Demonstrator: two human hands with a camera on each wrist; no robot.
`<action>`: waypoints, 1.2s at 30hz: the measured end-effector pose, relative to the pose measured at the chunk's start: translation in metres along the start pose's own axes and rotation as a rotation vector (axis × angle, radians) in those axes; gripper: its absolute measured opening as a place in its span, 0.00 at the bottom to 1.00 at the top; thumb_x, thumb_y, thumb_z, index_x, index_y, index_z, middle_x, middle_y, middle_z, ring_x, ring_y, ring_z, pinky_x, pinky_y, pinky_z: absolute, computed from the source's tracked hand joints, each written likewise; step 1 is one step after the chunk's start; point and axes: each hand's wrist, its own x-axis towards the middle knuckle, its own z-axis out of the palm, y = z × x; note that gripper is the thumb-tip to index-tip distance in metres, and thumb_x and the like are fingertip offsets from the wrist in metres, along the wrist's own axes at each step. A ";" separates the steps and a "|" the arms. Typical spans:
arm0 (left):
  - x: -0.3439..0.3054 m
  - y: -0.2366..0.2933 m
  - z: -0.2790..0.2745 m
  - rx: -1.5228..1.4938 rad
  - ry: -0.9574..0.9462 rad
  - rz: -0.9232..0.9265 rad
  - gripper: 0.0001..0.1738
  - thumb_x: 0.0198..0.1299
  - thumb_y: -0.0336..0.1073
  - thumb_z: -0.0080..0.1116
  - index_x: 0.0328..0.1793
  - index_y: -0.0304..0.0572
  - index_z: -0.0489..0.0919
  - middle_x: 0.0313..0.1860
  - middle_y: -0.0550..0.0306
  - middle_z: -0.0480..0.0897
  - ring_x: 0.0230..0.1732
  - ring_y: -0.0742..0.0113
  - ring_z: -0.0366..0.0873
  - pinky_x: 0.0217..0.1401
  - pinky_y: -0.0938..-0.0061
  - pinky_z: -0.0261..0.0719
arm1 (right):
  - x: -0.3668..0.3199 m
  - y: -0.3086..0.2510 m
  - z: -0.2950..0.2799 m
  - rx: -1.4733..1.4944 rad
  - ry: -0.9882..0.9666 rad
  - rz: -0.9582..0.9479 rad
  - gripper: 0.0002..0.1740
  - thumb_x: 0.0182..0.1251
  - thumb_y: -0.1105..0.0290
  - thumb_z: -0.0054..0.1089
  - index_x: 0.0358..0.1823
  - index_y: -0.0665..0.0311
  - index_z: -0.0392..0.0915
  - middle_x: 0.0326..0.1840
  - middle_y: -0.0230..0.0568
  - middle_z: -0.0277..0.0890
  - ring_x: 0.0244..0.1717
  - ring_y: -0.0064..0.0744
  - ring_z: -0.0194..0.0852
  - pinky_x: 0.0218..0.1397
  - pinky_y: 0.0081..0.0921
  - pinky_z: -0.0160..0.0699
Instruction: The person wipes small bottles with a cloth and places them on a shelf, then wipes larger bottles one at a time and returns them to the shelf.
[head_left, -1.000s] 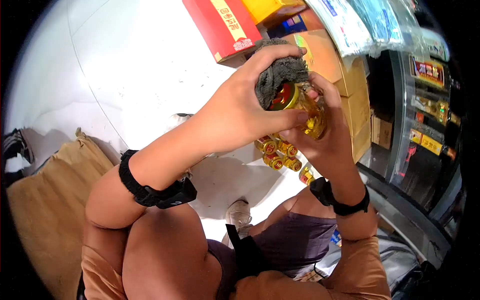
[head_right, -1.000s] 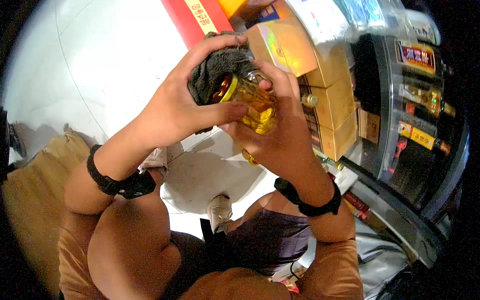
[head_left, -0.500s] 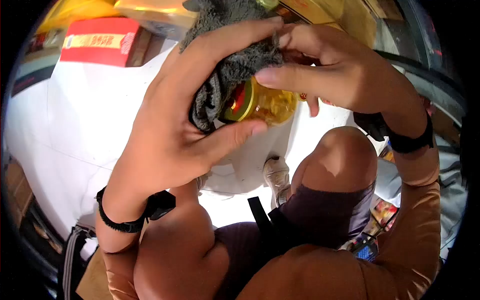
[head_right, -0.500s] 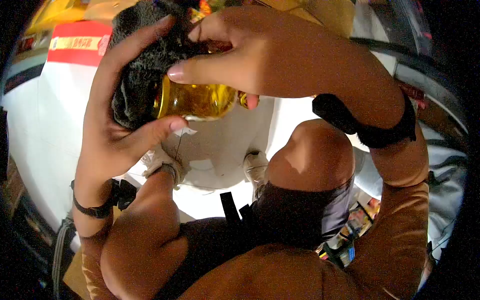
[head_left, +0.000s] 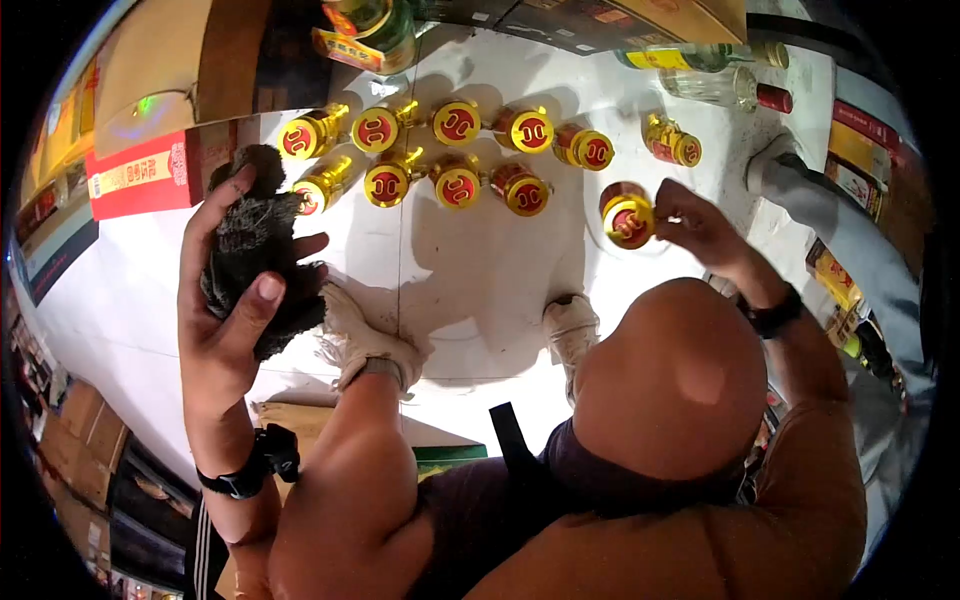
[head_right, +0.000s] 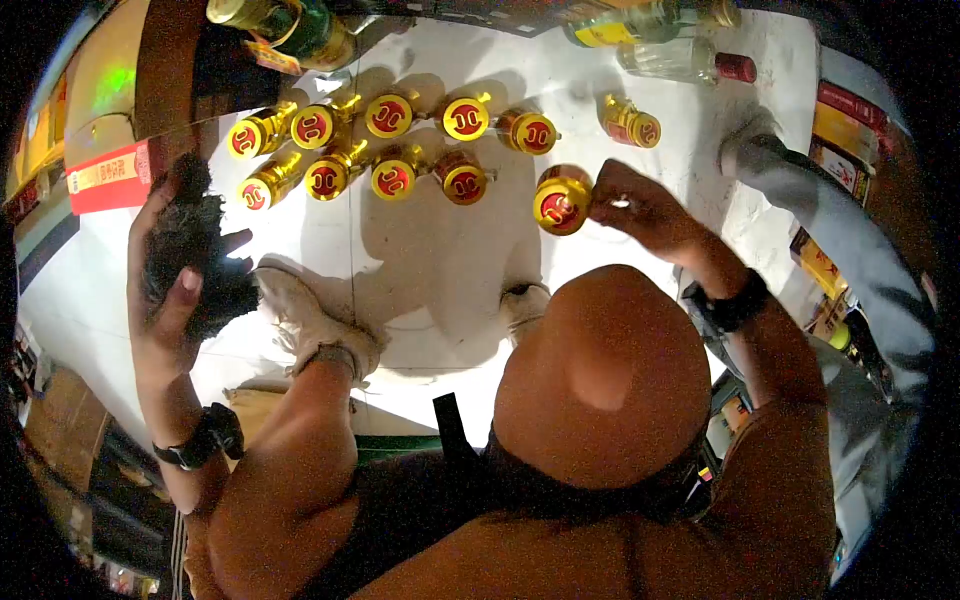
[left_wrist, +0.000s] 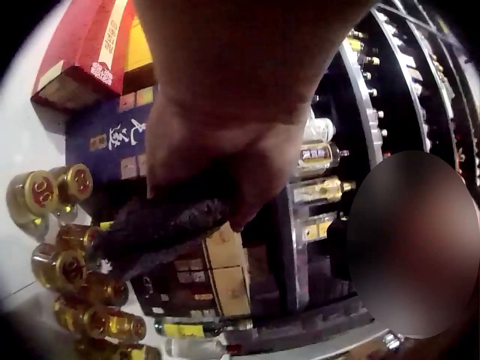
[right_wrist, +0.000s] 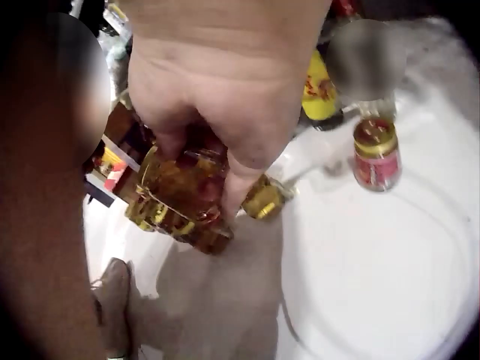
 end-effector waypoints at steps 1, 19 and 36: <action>0.001 0.001 -0.002 0.024 -0.006 -0.019 0.37 0.60 0.33 0.60 0.74 0.38 0.57 0.62 0.44 0.72 0.56 0.51 0.79 0.56 0.62 0.82 | 0.004 0.023 0.007 0.013 0.016 -0.017 0.07 0.65 0.73 0.62 0.39 0.65 0.73 0.41 0.34 0.66 0.44 0.25 0.67 0.51 0.23 0.70; -0.011 -0.024 -0.010 0.138 -0.007 -0.096 0.35 0.63 0.34 0.56 0.75 0.37 0.57 0.65 0.44 0.69 0.56 0.51 0.79 0.62 0.60 0.76 | 0.068 0.116 0.034 0.317 -0.031 -0.008 0.08 0.70 0.69 0.58 0.44 0.65 0.74 0.44 0.33 0.70 0.51 0.25 0.69 0.61 0.26 0.67; -0.029 -0.026 -0.024 0.089 0.026 -0.150 0.39 0.61 0.45 0.59 0.74 0.39 0.58 0.73 0.43 0.61 0.68 0.53 0.66 0.65 0.59 0.74 | 0.027 0.068 -0.059 -1.136 0.692 -0.384 0.32 0.52 0.74 0.72 0.61 0.54 0.71 0.58 0.44 0.67 0.53 0.43 0.74 0.55 0.32 0.77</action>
